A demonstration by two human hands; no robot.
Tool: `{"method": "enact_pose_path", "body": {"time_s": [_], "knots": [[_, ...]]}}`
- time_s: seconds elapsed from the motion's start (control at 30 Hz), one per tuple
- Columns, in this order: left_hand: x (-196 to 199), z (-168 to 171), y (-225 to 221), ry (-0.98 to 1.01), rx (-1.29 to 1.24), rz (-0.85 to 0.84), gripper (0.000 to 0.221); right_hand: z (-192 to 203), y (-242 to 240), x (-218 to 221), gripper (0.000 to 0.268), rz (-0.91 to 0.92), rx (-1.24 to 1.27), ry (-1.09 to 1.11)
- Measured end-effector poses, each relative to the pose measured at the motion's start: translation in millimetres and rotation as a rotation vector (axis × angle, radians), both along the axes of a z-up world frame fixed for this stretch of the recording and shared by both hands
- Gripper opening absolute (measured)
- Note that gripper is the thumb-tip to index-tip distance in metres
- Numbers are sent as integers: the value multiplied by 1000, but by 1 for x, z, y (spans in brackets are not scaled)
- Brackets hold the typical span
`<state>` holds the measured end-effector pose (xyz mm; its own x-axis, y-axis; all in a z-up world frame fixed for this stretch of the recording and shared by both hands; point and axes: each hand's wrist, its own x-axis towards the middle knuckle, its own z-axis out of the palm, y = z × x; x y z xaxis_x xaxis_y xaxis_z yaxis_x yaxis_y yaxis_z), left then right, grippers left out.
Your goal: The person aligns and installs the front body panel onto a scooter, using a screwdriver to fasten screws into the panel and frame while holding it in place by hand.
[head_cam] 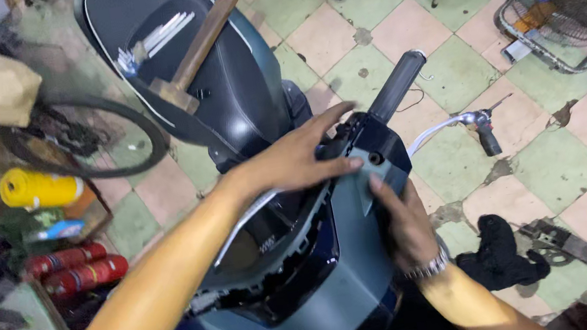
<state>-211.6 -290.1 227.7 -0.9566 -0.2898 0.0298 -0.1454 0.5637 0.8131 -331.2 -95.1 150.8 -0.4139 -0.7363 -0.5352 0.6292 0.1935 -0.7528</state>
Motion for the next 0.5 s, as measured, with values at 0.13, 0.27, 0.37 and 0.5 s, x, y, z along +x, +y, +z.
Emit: {"method": "enact_pose_path", "body": {"time_s": [0.13, 0.27, 0.37, 0.5], "knots": [[-29, -39, -27, -206, 356, -14, 87, -6, 63, 16, 103, 120, -2, 83], [-27, -62, -19, -49, 466, 101, 75, -16, 90, 25, 136, 254, -306, 473], [-23, -64, -14, -20, 451, 154, 69, -32, 57, 16, 114, 155, 81, 371], [-27, -57, -13, -26, 453, 191, 61, -32, 10, -2, 89, -102, 105, 436]]}}
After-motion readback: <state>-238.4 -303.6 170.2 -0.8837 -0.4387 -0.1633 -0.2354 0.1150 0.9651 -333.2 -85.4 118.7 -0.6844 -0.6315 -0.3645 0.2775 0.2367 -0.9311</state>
